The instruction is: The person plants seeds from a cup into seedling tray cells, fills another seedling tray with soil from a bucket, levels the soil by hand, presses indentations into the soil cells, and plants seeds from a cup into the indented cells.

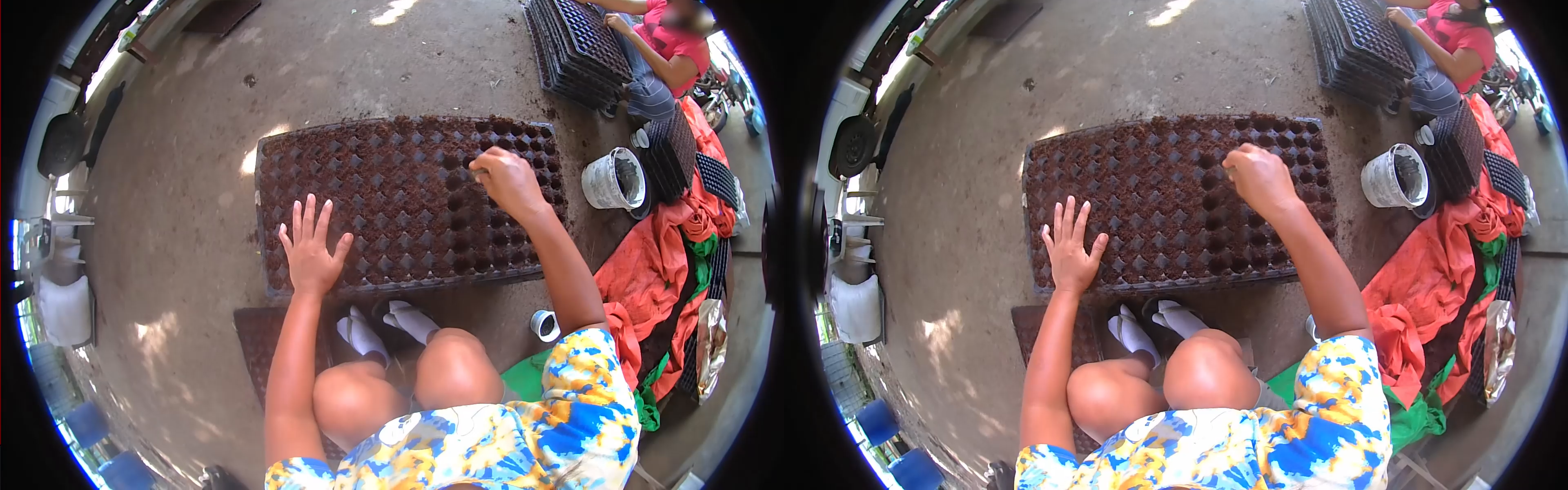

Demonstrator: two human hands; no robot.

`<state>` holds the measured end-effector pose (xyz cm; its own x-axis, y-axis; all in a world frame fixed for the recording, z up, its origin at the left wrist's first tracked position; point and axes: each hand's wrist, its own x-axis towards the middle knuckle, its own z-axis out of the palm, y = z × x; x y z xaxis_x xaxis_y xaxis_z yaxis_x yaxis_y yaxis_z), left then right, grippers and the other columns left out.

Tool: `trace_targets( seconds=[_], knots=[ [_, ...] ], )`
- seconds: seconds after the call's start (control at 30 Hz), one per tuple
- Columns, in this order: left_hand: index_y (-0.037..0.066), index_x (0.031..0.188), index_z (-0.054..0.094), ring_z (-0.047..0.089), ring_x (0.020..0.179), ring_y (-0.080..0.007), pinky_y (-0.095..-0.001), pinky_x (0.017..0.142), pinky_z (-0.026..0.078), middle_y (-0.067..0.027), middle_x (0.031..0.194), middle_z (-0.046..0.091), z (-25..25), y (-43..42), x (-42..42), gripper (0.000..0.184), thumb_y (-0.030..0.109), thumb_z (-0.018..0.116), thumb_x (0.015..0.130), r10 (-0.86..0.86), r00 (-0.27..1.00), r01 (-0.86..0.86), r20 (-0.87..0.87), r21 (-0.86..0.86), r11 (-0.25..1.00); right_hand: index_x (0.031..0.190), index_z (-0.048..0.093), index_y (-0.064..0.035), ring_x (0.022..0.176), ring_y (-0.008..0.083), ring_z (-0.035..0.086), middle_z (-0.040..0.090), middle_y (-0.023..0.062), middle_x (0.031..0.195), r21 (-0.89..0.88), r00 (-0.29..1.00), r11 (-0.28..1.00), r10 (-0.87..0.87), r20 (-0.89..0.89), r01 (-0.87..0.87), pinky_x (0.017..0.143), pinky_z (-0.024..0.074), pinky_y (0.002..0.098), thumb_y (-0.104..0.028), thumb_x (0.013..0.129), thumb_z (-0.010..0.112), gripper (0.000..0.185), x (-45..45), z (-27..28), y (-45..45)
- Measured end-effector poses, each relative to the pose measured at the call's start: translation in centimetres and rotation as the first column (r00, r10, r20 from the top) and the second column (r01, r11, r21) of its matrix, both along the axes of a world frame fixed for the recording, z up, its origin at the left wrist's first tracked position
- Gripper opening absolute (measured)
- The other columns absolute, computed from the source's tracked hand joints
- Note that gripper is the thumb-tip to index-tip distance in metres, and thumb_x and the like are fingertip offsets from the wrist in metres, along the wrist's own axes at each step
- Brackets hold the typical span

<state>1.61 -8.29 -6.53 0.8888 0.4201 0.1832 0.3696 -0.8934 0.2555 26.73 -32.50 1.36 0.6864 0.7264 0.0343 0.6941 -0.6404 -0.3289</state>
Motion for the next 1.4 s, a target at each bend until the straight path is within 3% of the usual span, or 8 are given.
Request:
trace_targets(
  seconds=[0.6, 0.77, 0.87, 1.0, 1.1, 1.2, 1.3, 1.4],
  knots=[
    [0.022, 0.141, 0.042, 0.021, 0.142, -0.0274, -0.0575, 0.110, 0.015, -0.0035, 0.154, 0.027, -0.1, 0.1, 0.0, 0.062, 0.053, 0.052, 0.088, -0.003, 1.000, 0.003, -0.011, -0.004, 1.000, 0.090, 0.068, -0.0065, 0.082, 0.0302, 0.064, 0.065, 0.0091, 0.090, 0.091, 0.995, 0.994, 0.069, -0.072, -0.063, 0.072, 0.0529, 0.0405, -0.005, 0.077, 0.066, 0.014, -5.9, -2.2, -4.1],
    [0.022, 0.141, 0.042, 0.022, 0.142, -0.0274, -0.0576, 0.110, 0.015, -0.0034, 0.153, 0.028, -0.2, 0.1, 0.0, 0.062, 0.053, 0.052, 0.088, 0.003, 1.000, -0.003, -0.012, 0.007, 1.000, 0.087, 0.067, -0.0062, 0.081, 0.0302, 0.064, 0.064, 0.0091, 0.090, 0.180, 0.995, 0.981, 0.079, -0.063, -0.066, 0.070, 0.0529, 0.0401, -0.004, 0.077, 0.064, 0.011, -7.2, 0.3, -5.0],
    [0.022, 0.140, 0.042, 0.022, 0.142, -0.0274, -0.0575, 0.110, 0.015, -0.0033, 0.153, 0.028, -0.3, 0.1, 0.0, 0.062, 0.053, 0.052, 0.088, -0.006, 1.000, 0.006, 0.000, 0.002, 1.000, 0.091, 0.067, -0.0059, 0.083, 0.0294, 0.064, 0.064, 0.0091, 0.093, 0.032, 0.990, 0.995, 0.099, -0.105, -0.096, 0.071, 0.0523, 0.0391, -0.006, 0.077, 0.067, 0.014, -8.5, -1.5, -5.9],
    [0.022, 0.140, 0.043, 0.022, 0.142, -0.0273, -0.0574, 0.110, 0.016, -0.0031, 0.153, 0.028, -0.3, 0.2, -0.2, 0.061, 0.053, 0.052, 0.088, -0.004, 1.000, 0.004, -0.001, -0.002, 1.000, 0.091, 0.066, -0.0054, 0.081, 0.0285, 0.064, 0.063, 0.0092, 0.091, 0.087, 0.990, 0.987, 0.139, -0.037, -0.135, 0.069, 0.0525, 0.0388, -0.004, 0.077, 0.066, 0.014, -9.7, 0.2, -5.0],
    [0.022, 0.140, 0.043, 0.022, 0.142, -0.0271, -0.0572, 0.110, 0.016, -0.0031, 0.153, 0.028, -0.3, 0.1, 0.0, 0.061, 0.053, 0.052, 0.088, 0.000, 1.000, 0.000, 0.001, 0.003, 1.000, 0.088, 0.063, -0.0063, 0.081, 0.0272, 0.063, 0.060, 0.0090, 0.086, 0.185, 0.964, 0.955, 0.252, -0.086, -0.234, 0.069, 0.0526, 0.0377, 0.000, 0.073, 0.058, 0.017, -12.2, 1.0, -3.1],
    [0.022, 0.139, 0.044, 0.022, 0.142, -0.0273, -0.0575, 0.110, 0.016, -0.0033, 0.153, 0.028, -0.2, 0.1, 0.2, 0.061, 0.054, 0.052, 0.088, -0.002, 1.000, 0.002, 0.005, 0.002, 1.000, 0.090, 0.066, -0.0061, 0.078, 0.0265, 0.064, 0.062, 0.0073, 0.088, 0.068, 0.943, 0.944, 0.327, -0.064, -0.323, 0.066, 0.0528, 0.0359, -0.001, 0.076, 0.062, 0.016, -13.5, -2.8, -2.4],
    [0.022, 0.140, 0.043, 0.021, 0.142, -0.0273, -0.0573, 0.110, 0.015, -0.0035, 0.153, 0.028, -0.2, 0.1, -0.1, 0.062, 0.054, 0.052, 0.088, -0.002, 1.000, 0.002, 0.003, -0.004, 1.000, 0.091, 0.066, -0.0061, 0.079, 0.0268, 0.064, 0.062, 0.0078, 0.088, 0.074, 0.942, 0.950, 0.310, -0.130, -0.302, 0.066, 0.0529, 0.0367, -0.002, 0.076, 0.062, 0.016, -12.3, -0.3, -1.8],
    [0.022, 0.142, 0.041, 0.020, 0.142, -0.0271, -0.0568, 0.110, 0.014, -0.0036, 0.154, 0.026, -0.1, 0.0, -0.2, 0.062, 0.054, 0.051, 0.089, -0.001, 1.000, 0.000, -0.013, -0.012, 1.000, 0.091, 0.066, -0.0053, 0.079, 0.0283, 0.064, 0.063, 0.0087, 0.089, 0.112, 0.961, 0.959, 0.267, -0.066, -0.259, 0.066, 0.0530, 0.0383, -0.005, 0.080, 0.063, 0.012, -11.1, -1.2, -1.0]
  ],
)
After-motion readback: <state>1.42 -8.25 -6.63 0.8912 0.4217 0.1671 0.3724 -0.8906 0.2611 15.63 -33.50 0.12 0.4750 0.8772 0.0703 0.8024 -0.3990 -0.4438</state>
